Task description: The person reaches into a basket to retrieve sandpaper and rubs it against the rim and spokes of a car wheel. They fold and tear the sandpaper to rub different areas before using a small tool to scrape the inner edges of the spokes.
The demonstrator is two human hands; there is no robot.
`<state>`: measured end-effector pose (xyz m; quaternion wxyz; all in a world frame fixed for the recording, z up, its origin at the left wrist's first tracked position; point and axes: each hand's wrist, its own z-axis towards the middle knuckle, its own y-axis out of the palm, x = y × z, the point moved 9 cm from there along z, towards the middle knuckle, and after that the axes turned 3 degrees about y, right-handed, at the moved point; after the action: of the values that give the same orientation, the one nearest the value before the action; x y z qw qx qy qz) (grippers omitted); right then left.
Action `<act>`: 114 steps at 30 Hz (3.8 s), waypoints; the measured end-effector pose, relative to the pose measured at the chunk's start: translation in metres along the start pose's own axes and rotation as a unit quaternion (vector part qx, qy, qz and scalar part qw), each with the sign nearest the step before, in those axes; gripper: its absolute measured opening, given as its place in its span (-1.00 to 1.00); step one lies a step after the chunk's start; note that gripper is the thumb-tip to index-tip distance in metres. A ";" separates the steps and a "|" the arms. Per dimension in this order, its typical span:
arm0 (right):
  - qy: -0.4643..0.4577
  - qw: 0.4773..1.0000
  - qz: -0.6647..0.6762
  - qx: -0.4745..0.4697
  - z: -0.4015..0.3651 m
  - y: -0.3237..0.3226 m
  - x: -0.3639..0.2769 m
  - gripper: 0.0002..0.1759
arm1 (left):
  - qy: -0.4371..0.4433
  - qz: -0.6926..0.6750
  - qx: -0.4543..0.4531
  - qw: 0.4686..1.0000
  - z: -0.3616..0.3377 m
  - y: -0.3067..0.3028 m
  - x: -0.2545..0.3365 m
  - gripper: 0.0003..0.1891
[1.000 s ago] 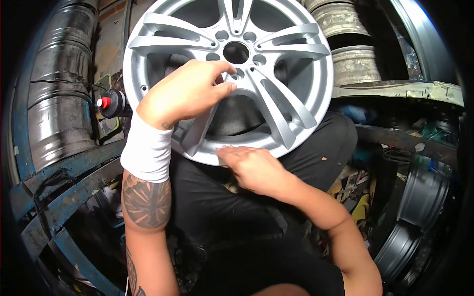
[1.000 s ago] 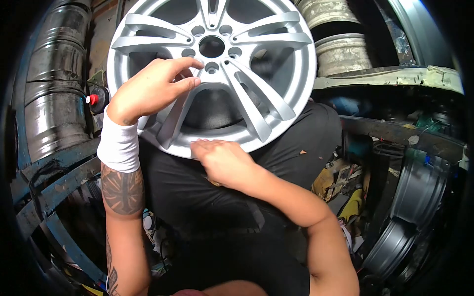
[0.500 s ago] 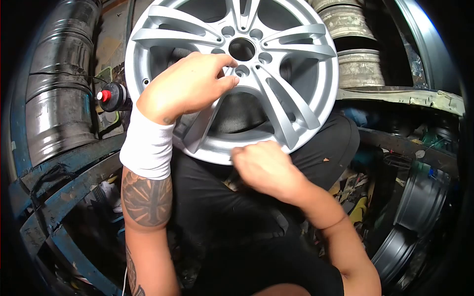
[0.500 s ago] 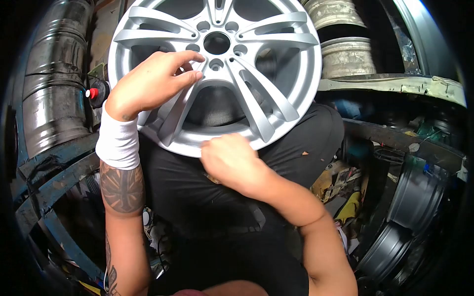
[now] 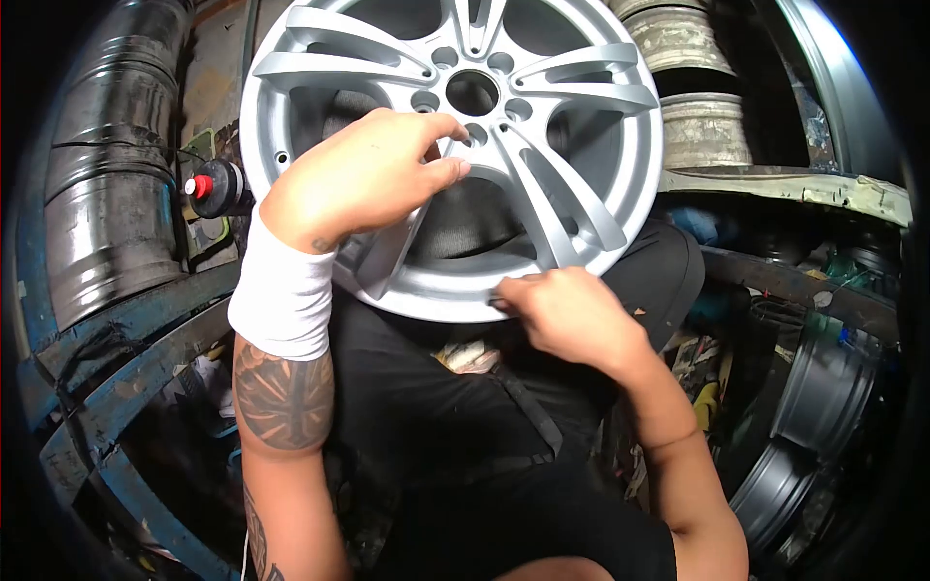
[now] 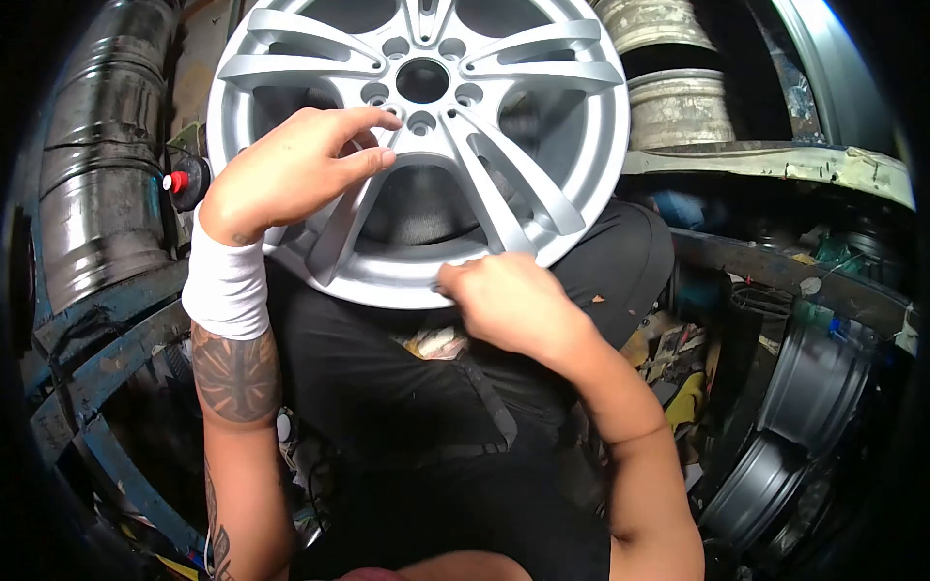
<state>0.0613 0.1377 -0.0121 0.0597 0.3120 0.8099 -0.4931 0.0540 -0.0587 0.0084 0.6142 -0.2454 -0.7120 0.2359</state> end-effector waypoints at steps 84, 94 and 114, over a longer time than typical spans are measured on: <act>-0.191 0.879 0.170 0.404 -0.054 0.024 -0.015 -0.68 | -0.023 0.105 0.046 0.993 -0.052 0.003 0.008 -0.74; -0.224 0.906 -0.027 0.357 -0.013 0.044 -0.074 -0.55 | -0.001 0.038 0.038 0.999 -0.016 -0.007 -0.003 -0.67; -0.126 0.961 0.093 0.227 -0.005 0.005 -0.030 -0.41 | -0.128 0.243 0.481 0.832 -0.229 0.015 0.025 -0.62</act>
<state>0.0892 0.1304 -0.0009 0.1343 0.3261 0.6299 -0.6920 0.2788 -0.0229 0.0485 0.4808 -0.0511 -0.4983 0.7196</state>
